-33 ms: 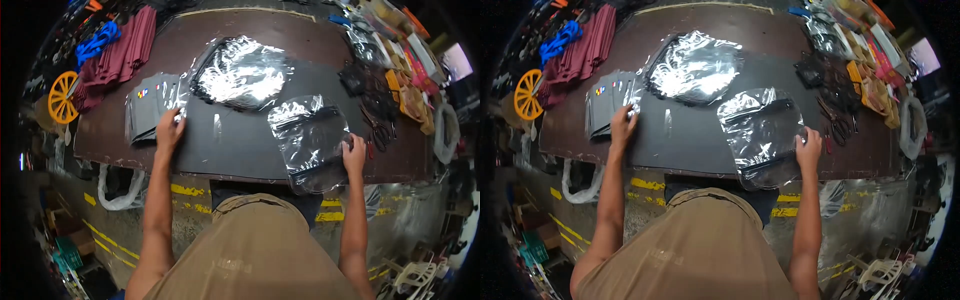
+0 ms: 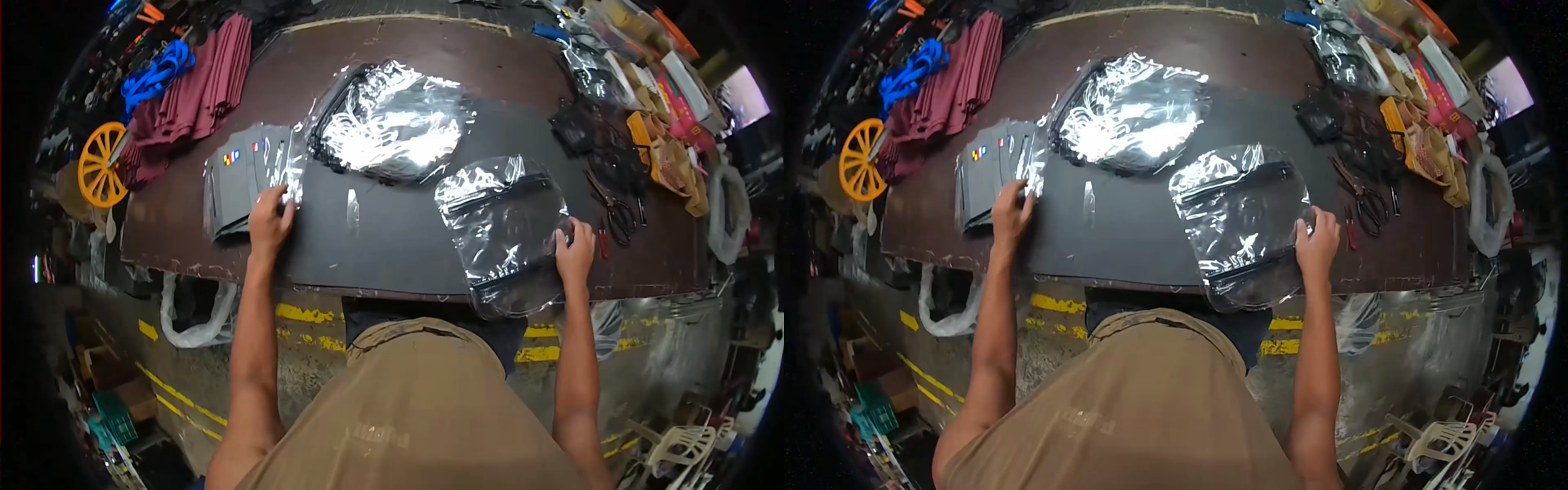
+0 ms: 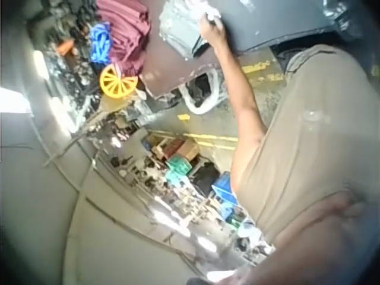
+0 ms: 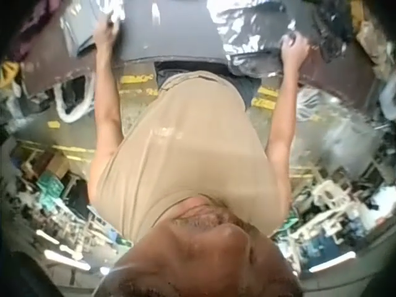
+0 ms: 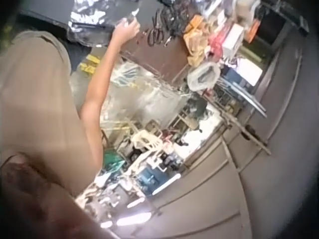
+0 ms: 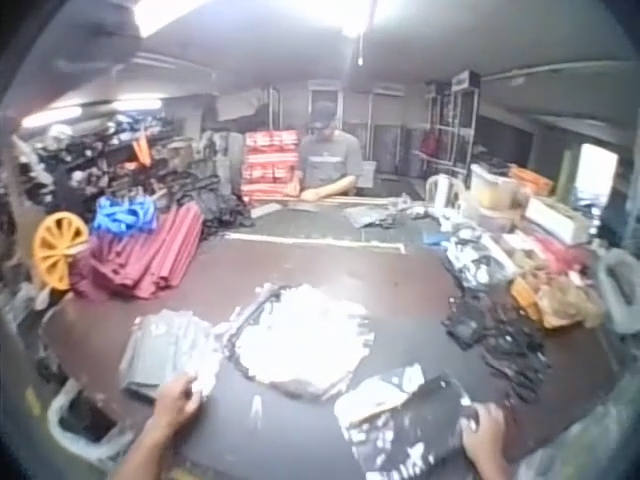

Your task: Arranging and organizing plastic bags and black straps on a workbench in a manufacturing setting.

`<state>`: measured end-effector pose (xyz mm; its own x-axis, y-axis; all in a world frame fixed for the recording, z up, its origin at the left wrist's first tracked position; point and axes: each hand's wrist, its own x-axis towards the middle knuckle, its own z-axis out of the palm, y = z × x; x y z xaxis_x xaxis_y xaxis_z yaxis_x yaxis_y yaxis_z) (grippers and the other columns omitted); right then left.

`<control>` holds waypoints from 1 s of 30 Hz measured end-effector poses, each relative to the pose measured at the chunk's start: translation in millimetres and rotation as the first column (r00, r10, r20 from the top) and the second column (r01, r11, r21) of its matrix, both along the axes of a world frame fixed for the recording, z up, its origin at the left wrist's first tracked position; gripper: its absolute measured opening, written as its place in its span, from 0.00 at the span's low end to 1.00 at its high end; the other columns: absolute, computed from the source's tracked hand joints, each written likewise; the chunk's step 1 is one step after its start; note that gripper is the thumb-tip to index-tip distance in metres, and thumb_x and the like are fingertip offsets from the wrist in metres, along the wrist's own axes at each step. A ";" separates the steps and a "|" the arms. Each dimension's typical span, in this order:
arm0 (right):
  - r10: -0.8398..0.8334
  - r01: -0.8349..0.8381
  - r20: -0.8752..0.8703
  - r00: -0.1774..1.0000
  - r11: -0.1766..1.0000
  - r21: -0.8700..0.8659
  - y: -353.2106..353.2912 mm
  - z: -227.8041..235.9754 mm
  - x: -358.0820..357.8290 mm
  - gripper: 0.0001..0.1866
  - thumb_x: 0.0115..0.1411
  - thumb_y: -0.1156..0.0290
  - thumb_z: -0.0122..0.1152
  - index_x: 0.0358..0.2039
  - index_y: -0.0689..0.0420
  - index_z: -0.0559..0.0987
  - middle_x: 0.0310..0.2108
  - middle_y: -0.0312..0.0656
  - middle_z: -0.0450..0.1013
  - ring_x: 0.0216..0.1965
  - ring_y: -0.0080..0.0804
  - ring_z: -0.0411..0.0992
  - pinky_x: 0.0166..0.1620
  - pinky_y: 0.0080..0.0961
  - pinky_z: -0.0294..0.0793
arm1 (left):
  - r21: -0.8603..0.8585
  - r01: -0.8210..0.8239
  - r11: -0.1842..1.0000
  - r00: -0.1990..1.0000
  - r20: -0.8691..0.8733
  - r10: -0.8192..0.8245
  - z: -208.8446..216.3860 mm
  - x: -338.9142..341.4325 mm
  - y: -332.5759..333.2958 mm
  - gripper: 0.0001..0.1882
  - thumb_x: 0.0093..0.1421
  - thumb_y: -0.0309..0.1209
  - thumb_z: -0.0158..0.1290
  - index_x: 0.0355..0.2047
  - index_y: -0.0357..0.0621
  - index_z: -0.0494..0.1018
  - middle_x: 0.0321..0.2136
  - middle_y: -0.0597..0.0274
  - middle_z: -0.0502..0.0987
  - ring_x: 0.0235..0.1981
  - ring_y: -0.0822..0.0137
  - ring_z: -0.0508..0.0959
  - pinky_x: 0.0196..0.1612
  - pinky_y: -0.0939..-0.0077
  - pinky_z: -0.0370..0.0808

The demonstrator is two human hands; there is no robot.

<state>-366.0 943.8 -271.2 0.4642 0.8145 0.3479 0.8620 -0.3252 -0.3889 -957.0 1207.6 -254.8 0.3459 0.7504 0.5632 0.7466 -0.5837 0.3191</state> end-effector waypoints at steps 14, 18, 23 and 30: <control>-0.030 0.027 0.019 0.999 0.993 0.114 41.7 28.0 -27.5 0.24 0.62 0.71 0.69 0.58 0.62 0.78 0.54 0.51 0.75 0.57 0.55 0.73 0.60 0.47 0.72 | -0.655 -0.026 0.755 -0.103 0.753 0.650 -8.9 -30.4 -63.8 0.27 0.65 0.32 0.61 0.63 0.37 0.69 0.61 0.46 0.74 0.62 0.53 0.74 0.65 0.54 0.69; 0.295 -0.269 -0.052 0.954 0.920 0.284 99.6 65.0 -125.3 0.22 0.63 0.75 0.68 0.57 0.64 0.78 0.57 0.54 0.74 0.60 0.53 0.72 0.64 0.44 0.70 | -0.606 0.293 0.740 -0.473 0.581 0.663 -4.7 -33.9 -63.8 0.44 0.66 0.43 0.60 0.74 0.33 0.56 0.77 0.42 0.54 0.79 0.52 0.53 0.79 0.48 0.46; 0.780 -0.732 -0.191 0.596 0.625 0.271 168.2 67.1 -277.2 0.29 0.59 0.73 0.72 0.61 0.61 0.76 0.60 0.55 0.72 0.61 0.54 0.71 0.66 0.44 0.69 | -0.478 0.462 0.747 -0.427 0.618 0.660 21.5 -58.3 2.2 0.43 0.63 0.47 0.64 0.73 0.44 0.62 0.74 0.53 0.63 0.75 0.50 0.62 0.76 0.44 0.56; 0.813 -0.864 -0.401 0.424 0.496 0.092 210.9 32.6 -385.8 0.41 0.61 0.59 0.74 0.69 0.63 0.67 0.70 0.60 0.61 0.69 0.61 0.64 0.72 0.45 0.65 | -0.606 0.555 0.570 -0.411 0.396 0.821 35.5 -65.7 51.3 0.27 0.63 0.42 0.67 0.60 0.46 0.78 0.60 0.53 0.80 0.58 0.45 0.82 0.64 0.37 0.74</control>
<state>-751.8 1154.7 -238.7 -0.4117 0.8876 0.2063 0.5396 0.4199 -0.7298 -1022.7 1258.9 -219.3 -0.1326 0.6951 -0.7065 -0.8616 0.2715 0.4289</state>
